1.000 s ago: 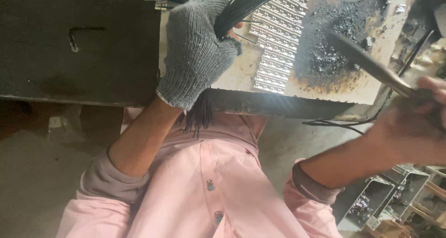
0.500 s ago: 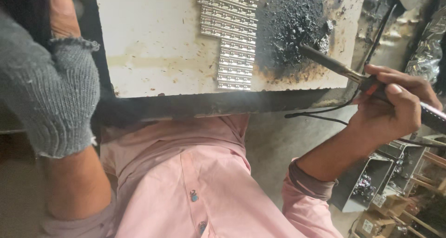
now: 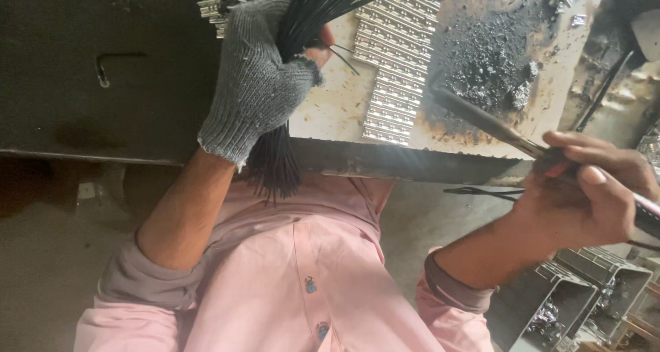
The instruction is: The person holds a bundle of thin black rods in the left hand and uses a soldering iron in the right hand to apply molten solder to the rod tips. The person repeatedly dips the rod tips into the solder pool and places them on a metal grid on the work surface.
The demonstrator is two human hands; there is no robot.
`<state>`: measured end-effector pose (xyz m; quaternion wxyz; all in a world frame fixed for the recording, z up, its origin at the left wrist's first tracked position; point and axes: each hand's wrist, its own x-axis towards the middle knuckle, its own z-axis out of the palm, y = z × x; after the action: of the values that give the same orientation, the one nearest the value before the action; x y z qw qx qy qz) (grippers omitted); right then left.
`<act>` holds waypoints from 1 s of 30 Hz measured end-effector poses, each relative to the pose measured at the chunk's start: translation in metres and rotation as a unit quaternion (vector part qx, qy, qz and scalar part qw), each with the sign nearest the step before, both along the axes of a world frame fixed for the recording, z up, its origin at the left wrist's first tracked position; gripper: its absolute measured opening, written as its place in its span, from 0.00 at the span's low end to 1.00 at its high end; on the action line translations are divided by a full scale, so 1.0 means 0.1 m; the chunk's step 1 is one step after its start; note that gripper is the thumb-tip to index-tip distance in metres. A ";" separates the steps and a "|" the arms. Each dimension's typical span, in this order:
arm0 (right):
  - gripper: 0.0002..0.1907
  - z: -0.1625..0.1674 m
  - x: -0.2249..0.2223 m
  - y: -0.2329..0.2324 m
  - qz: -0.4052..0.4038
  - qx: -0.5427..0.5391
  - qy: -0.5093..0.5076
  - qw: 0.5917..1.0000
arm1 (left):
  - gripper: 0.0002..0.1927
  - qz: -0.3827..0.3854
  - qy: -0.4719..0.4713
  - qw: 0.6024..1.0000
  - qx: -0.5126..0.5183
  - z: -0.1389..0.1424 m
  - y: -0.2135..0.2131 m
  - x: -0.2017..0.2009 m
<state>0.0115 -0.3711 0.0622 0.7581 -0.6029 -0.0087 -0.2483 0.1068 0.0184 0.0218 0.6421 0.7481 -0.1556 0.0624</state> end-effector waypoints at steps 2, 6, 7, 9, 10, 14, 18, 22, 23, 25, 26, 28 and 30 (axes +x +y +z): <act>0.08 -0.01 0.10 0.15 0.025 -0.035 -0.027 0.999 | 0.03 -0.003 0.015 1.000 -0.018 -0.01 0.01 0.02; 0.09 0.01 0.26 0.43 0.058 -0.103 -0.033 0.992 | 0.03 0.025 -0.045 0.998 0.035 -0.09 0.01 0.06; 0.09 0.03 0.29 0.50 0.062 -0.104 -0.029 0.992 | 0.03 0.047 -0.060 0.996 0.047 -0.12 -0.01 0.06; 0.07 0.05 0.35 0.61 0.064 -0.110 -0.021 0.992 | 0.04 0.077 -0.075 0.992 0.059 -0.17 -0.05 0.08; 0.06 0.06 0.37 0.66 0.064 -0.113 -0.021 0.991 | 0.04 0.085 -0.076 0.992 0.058 -0.20 -0.07 0.09; 0.04 0.05 0.51 0.83 0.074 -0.130 -0.043 0.988 | 0.04 0.106 -0.075 0.989 0.064 -0.24 -0.15 0.11; 0.04 -0.01 0.63 0.86 0.091 -0.164 -0.083 0.979 | 0.05 0.125 -0.039 0.984 0.122 -0.22 -0.17 0.12; 0.06 -0.06 0.67 0.84 0.110 -0.176 -0.094 0.974 | 0.06 0.119 -0.032 0.986 0.109 -0.20 -0.16 0.13; 0.06 -0.07 0.67 0.84 0.112 -0.183 -0.097 0.972 | 0.06 0.118 -0.034 0.987 0.102 -0.20 -0.15 0.13; 0.06 -0.07 0.70 0.86 0.107 -0.209 -0.106 0.966 | 0.06 0.124 -0.031 0.985 0.114 -0.22 -0.15 0.12; 0.06 -0.05 0.72 0.89 0.104 -0.221 -0.110 0.963 | 0.07 0.127 -0.030 0.984 0.120 -0.23 -0.15 0.12; 0.05 0.03 0.74 0.95 0.110 -0.242 -0.093 0.960 | 0.07 0.124 -0.033 0.984 0.124 -0.25 -0.15 0.11; 0.05 0.17 0.72 1.03 0.139 -0.266 -0.042 0.953 | 0.07 0.126 -0.036 0.982 0.133 -0.27 -0.15 0.12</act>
<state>0.0835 -0.2678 0.0796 0.5959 -0.7647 -0.1906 -0.1541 0.1188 0.0029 -0.0052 0.5175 0.8379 -0.0902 0.1486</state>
